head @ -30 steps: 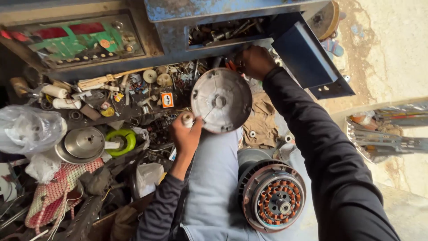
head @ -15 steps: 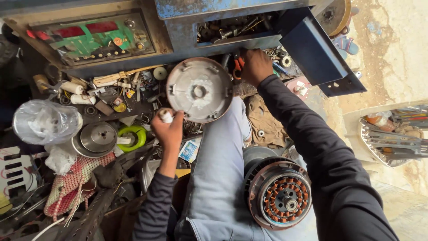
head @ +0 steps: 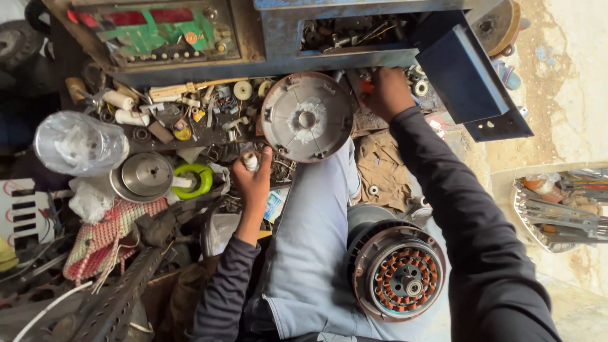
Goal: The person sits on the floor with a ceiling fan motor on their lap, fits the rotor into the wound stator, taps the bearing with a mallet, cuts a wire with scissors, and presses the reddish-brown cover onto the motor housing, hammering it into place and holding the assembled motor.
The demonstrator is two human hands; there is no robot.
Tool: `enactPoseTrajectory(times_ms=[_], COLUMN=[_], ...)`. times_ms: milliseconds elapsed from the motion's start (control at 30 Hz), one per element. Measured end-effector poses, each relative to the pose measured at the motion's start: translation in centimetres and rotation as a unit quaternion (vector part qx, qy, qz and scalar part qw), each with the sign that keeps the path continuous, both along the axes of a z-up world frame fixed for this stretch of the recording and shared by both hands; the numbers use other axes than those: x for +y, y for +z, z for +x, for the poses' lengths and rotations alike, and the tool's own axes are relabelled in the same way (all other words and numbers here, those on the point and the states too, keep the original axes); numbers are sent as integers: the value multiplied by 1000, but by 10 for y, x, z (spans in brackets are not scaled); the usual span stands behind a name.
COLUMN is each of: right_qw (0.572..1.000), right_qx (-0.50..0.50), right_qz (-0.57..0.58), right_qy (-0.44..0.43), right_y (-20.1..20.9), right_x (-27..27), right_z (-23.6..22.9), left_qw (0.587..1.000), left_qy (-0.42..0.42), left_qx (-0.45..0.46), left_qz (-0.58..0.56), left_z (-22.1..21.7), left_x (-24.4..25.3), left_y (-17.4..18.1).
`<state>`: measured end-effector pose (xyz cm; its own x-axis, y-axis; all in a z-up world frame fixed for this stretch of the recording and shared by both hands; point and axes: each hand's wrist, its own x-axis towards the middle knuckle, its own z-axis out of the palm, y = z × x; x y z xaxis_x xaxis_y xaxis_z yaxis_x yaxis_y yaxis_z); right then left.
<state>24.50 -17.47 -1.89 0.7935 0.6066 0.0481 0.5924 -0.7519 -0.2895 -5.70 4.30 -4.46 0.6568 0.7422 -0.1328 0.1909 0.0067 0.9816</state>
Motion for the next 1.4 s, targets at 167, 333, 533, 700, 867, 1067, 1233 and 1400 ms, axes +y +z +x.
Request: enactPoseTrajectory(times_ms=[167,333,533,700,867,1067,1233,1400], right_qw=[982,913,913,842,581,342,285,354], right_qx=[178,394,408,518,714,754,725,721], right_qz=[-51,0,-4,128,390,545,625,595], right_qy=[-37,-105,-35,-85,-30,-132,-47,-42], right_y=[48,19,76,149,174,172,137,132], right_x=[-7,-13,-30,-63,-92,8,43,42], right_z=[-11,10,-1,-97,-252,-342,-358,-364], left_qw=[955,919,932,909,903,889,915,883], left_qy=[-7,-163,-362,-399,-412,-438,-323,-232], left_qx=[-141,-149,-21,80,47,-120,-138,-146], left_qz=[-260,-326,-15,92,115,56,-201,-381], left_z=[-15,1,26,42,34,8,-34,-57], left_x=[-6,8,69,85,70,33,11,-4], left_y=[17,33,116,177,192,200,193,189])
